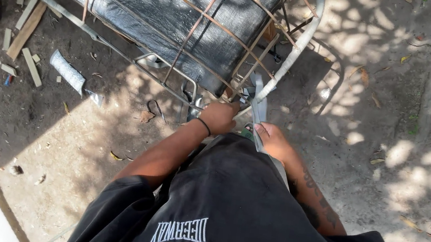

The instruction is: Weaving and securing elastic strips onto a metal furniture frame to create a support surface.

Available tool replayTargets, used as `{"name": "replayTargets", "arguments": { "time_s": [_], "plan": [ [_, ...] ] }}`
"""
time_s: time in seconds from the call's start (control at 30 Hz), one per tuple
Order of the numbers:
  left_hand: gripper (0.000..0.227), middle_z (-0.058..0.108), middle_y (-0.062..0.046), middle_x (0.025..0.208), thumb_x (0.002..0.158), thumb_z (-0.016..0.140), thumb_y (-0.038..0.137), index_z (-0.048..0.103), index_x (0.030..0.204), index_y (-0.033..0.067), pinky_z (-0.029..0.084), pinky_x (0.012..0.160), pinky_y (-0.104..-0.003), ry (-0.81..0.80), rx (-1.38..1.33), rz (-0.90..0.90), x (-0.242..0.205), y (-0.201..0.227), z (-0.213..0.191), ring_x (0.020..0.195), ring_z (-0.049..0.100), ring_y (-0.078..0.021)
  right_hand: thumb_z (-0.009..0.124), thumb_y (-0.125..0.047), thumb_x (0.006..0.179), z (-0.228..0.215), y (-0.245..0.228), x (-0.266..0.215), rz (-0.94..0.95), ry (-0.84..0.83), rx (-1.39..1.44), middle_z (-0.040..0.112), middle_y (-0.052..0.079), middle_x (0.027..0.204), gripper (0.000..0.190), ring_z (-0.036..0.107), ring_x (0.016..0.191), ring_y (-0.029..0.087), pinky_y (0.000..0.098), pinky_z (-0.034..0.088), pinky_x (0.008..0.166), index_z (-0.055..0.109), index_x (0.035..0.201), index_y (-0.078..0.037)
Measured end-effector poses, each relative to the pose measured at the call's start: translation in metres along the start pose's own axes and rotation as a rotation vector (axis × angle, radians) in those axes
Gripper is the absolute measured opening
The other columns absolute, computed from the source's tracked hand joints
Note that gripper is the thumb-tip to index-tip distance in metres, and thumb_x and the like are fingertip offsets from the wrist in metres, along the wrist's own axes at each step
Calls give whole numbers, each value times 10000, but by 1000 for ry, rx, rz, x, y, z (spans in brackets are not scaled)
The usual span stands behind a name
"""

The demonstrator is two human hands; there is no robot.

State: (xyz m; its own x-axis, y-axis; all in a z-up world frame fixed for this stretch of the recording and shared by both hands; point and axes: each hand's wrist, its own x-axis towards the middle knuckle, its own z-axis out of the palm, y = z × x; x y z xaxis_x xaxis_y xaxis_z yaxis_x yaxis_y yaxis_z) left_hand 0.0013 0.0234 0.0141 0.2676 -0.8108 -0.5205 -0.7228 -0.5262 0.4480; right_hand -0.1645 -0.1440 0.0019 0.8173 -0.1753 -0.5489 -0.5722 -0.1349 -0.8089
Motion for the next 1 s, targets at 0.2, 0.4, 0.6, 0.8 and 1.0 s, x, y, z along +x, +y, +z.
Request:
{"name": "replayTargets", "arguments": {
  "time_s": [0.2, 0.4, 0.6, 0.8, 1.0],
  "plan": [
    [459, 690, -254, 842, 942, 556, 422, 646, 1067, -11, 618, 714, -524, -40, -130, 44, 22, -18, 7, 827, 722, -419, 527, -130, 1020, 18, 46, 116, -242, -155, -249, 576, 526, 991, 386, 588, 898, 627, 628, 509, 776, 674, 1062, 224],
    [382, 720, -305, 958, 1028, 438, 214, 623, 1180, -84, 599, 742, -545, -165, -132, 75, 21, 2, -21, 869, 702, -470, 621, -267, 962, 15, 30, 176, -520, -369, 113, 666, 290, 1188, 376, 611, 1145, 469, 545, 479, 1010, 733, 1102, 63],
    [472, 715, -263, 813, 1058, 379, 268, 700, 974, -66, 594, 690, -486, -24, -197, -66, 66, -28, 39, 750, 704, -417, 836, -340, 831, 36, 90, 229, -700, -552, 451, 607, 184, 1293, 585, 565, 1265, 318, 490, 431, 1096, 702, 1251, 44],
    [714, 741, -186, 796, 1021, 285, 585, 718, 839, 47, 567, 710, -542, 142, -286, -400, 17, 20, 3, 876, 738, -437, 750, -40, 866, 31, 139, 209, -212, -148, 172, 700, 125, 1281, 558, 650, 1219, 273, 398, 505, 1062, 587, 1396, -91],
    [546, 595, -119, 500, 1053, 527, 395, 676, 633, 79, 536, 579, -342, 558, -480, -333, 9, 22, 23, 509, 630, -327, 669, -349, 1007, -27, -49, 24, 80, -478, 30, 772, 113, 1178, 327, 695, 1144, 300, 461, 513, 976, 799, 1200, -119]
  ]
}}
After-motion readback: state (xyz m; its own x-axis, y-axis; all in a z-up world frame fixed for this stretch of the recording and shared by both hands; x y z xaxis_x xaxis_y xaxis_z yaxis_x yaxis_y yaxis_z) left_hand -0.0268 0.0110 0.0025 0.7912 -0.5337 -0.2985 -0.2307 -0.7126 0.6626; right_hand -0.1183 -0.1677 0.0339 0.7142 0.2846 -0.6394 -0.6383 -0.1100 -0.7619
